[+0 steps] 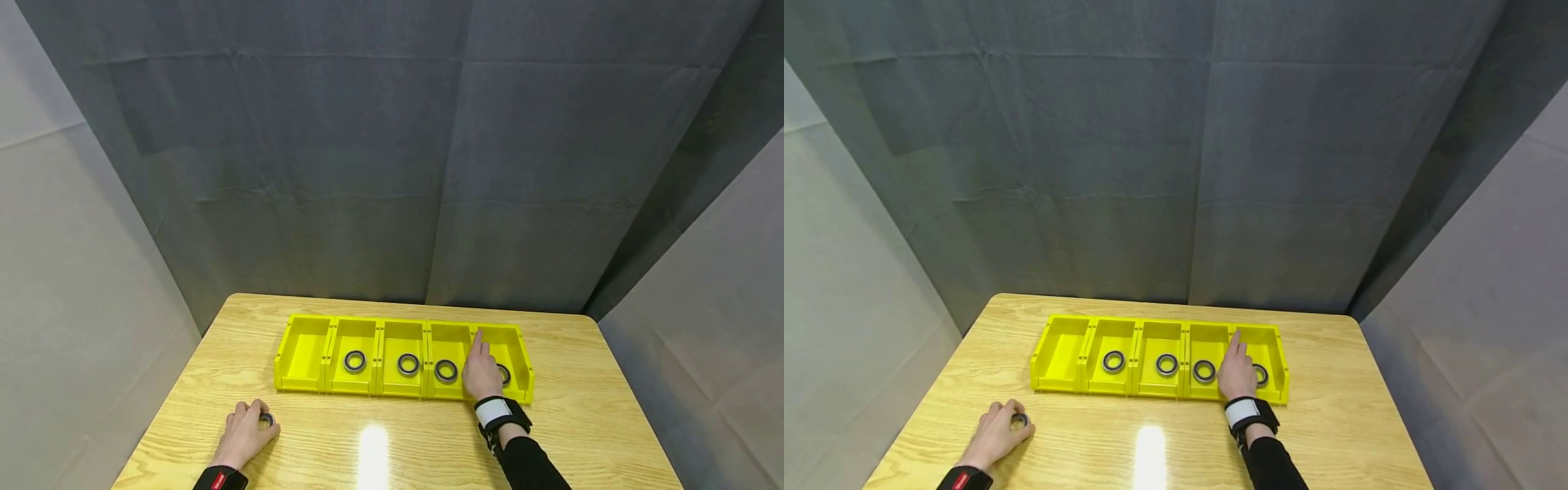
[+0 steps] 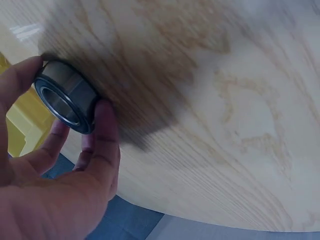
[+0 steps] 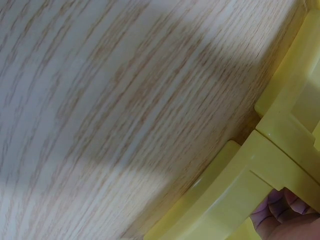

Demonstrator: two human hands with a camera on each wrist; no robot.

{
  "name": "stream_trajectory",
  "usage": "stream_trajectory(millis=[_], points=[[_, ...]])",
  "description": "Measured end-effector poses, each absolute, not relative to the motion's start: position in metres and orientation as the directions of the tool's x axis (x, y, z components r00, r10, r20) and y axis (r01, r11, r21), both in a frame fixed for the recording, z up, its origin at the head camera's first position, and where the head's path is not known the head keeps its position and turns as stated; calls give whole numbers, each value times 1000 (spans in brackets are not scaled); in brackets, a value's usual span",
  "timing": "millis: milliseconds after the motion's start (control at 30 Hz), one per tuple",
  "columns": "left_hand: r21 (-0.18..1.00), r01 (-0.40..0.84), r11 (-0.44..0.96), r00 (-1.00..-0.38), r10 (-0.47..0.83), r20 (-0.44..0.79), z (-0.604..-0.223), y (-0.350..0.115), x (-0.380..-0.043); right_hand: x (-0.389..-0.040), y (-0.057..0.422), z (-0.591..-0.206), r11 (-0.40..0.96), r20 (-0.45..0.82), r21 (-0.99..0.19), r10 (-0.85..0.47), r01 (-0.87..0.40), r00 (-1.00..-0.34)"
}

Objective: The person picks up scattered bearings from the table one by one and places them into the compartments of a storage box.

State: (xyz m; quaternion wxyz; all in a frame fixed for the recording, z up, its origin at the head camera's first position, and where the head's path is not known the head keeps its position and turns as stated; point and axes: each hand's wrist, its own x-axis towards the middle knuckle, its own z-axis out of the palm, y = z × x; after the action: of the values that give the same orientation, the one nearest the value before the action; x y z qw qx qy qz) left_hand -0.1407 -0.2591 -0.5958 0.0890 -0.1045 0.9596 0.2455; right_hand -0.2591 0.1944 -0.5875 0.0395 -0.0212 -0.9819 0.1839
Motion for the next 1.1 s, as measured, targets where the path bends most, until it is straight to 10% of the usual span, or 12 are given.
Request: stream_trajectory(millis=[1100], points=[[458, -132, 879, -991, -135, -26, -586, -244, -141, -259, 194, -587, 926, 83, -375, 69, 33, -994]])
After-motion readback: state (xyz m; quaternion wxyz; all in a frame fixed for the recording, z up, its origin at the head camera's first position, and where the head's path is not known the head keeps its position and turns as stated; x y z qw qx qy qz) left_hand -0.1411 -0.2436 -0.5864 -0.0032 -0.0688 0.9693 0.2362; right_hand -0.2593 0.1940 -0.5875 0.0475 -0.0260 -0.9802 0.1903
